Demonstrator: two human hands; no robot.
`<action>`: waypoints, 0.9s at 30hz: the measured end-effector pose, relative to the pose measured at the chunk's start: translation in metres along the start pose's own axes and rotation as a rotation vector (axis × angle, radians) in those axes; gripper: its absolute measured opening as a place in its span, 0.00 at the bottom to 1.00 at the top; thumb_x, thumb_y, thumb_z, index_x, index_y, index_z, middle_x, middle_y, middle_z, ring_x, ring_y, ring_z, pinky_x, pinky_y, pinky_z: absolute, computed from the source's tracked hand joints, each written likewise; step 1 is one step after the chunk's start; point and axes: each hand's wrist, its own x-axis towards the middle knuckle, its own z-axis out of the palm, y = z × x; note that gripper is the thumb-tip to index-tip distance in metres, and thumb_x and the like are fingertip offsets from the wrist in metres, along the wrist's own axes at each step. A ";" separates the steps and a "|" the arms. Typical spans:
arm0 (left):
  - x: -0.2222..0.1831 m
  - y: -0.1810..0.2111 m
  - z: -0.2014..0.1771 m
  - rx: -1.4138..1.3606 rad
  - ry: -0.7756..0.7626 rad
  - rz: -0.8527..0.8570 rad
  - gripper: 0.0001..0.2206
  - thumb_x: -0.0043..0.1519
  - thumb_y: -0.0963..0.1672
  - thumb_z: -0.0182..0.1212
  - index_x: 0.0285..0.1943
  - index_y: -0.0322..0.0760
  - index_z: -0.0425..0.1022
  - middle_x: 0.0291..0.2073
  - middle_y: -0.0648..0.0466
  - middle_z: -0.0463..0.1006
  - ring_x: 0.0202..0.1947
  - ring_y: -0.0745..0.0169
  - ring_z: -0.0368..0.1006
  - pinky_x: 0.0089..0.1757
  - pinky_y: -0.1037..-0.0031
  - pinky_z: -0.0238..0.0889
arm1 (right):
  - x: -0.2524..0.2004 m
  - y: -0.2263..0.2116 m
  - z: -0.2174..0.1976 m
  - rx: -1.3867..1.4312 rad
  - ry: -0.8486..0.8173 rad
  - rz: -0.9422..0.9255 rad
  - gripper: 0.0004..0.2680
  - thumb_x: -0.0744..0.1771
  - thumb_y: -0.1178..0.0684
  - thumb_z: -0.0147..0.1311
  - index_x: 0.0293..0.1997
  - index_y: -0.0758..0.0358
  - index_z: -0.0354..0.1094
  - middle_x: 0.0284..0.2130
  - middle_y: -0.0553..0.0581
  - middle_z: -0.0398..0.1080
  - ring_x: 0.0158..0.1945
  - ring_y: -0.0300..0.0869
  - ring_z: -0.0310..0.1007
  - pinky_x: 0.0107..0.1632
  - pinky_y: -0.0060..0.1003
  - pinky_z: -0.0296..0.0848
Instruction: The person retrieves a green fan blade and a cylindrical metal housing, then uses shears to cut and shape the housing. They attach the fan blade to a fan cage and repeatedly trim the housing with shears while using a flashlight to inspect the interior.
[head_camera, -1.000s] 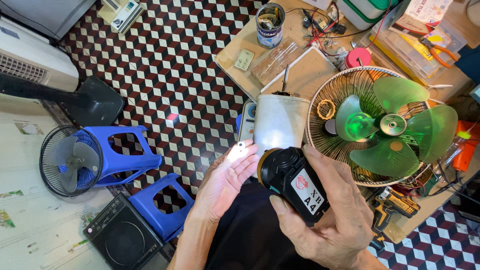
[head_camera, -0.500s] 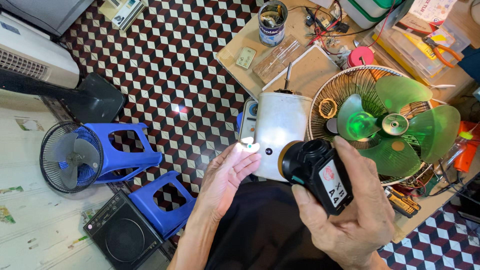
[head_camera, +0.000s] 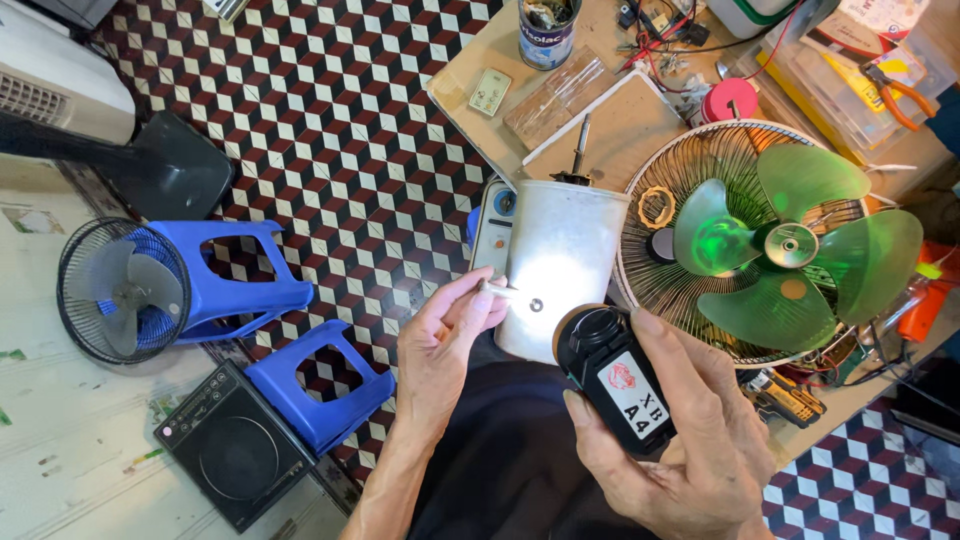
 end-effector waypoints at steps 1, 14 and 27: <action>-0.001 -0.001 0.000 0.013 -0.006 0.001 0.17 0.66 0.42 0.58 0.63 0.29 0.73 0.51 0.45 0.84 0.49 0.60 0.82 0.53 0.74 0.73 | 0.000 0.000 0.000 -0.007 -0.021 -0.008 0.26 0.57 0.58 0.70 0.56 0.80 0.63 0.45 0.72 0.74 0.46 0.54 0.79 0.48 0.42 0.79; 0.001 -0.002 -0.005 -0.004 -0.103 0.099 0.16 0.65 0.41 0.62 0.62 0.31 0.76 0.49 0.47 0.85 0.50 0.66 0.80 0.50 0.77 0.73 | 0.007 -0.011 0.013 -0.081 0.011 0.045 0.24 0.56 0.61 0.69 0.55 0.82 0.64 0.43 0.72 0.74 0.44 0.55 0.78 0.50 0.43 0.77; -0.012 0.022 0.003 0.424 -0.110 0.323 0.15 0.63 0.40 0.64 0.60 0.40 0.77 0.45 0.50 0.86 0.47 0.64 0.84 0.46 0.76 0.76 | -0.002 -0.004 0.003 -0.044 0.094 0.079 0.25 0.57 0.62 0.69 0.57 0.82 0.63 0.47 0.72 0.73 0.46 0.53 0.77 0.50 0.41 0.77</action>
